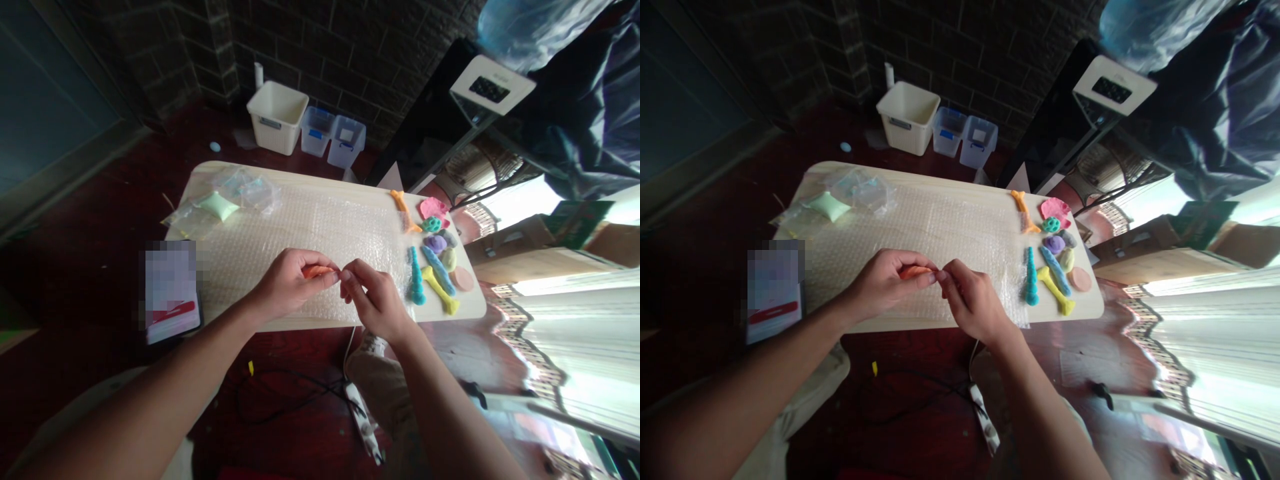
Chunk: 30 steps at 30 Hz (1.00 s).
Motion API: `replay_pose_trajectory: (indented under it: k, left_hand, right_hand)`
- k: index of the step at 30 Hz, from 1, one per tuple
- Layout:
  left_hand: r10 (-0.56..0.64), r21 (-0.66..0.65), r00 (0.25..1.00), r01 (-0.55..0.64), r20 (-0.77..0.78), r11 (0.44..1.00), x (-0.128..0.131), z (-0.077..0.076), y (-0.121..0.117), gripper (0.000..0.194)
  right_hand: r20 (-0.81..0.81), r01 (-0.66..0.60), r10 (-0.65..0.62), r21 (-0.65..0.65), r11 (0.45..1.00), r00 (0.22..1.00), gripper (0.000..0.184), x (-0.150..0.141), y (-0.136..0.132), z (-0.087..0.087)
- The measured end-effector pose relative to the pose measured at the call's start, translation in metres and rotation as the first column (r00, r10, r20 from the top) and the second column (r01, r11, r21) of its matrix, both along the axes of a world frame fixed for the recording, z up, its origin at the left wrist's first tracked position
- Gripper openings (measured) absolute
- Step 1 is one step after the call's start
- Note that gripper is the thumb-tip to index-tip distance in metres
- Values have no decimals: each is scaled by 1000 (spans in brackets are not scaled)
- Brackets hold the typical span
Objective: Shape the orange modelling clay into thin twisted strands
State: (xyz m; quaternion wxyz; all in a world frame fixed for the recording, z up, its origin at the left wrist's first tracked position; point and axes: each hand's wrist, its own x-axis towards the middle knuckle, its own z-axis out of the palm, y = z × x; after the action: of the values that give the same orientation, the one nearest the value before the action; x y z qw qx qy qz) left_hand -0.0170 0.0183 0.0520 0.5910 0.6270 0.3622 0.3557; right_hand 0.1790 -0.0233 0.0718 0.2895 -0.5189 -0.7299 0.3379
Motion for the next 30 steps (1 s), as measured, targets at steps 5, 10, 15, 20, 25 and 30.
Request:
replay_pose_trajectory:
  k: [5, 10, 15, 20, 25, 30]
  left_hand:
    - [-9, -7, 999, 10, 46, 1000, 1, -7, -1, 23]
    - [2, 0, 999, -2, 40, 1000, 1, -4, -1, 19]
    - [9, -12, 999, -8, 32, 1000, -1, -1, -1, 16]
    - [9, -57, 997, -5, 82, 998, 1, -3, -2, 25]
    - [10, -83, 999, -7, 30, 997, 2, -7, -1, 23]
    - [24, -146, 996, -11, 87, 989, 3, -7, 2, 25]
  right_hand:
    - [-19, 48, -49, -54, 997, 999, 48, 0, 1, -3]
    - [-103, 43, -52, -87, 995, 993, 38, 1, 1, -5]
    - [-146, 15, -24, -63, 998, 989, 26, 0, 1, -5]
    - [-106, 53, -54, -13, 999, 993, 36, 0, 2, -8]
    - [-90, 68, -73, -49, 996, 993, 40, 3, 2, -10]
    - [-167, 46, -48, -15, 999, 985, 23, 2, 4, -13]
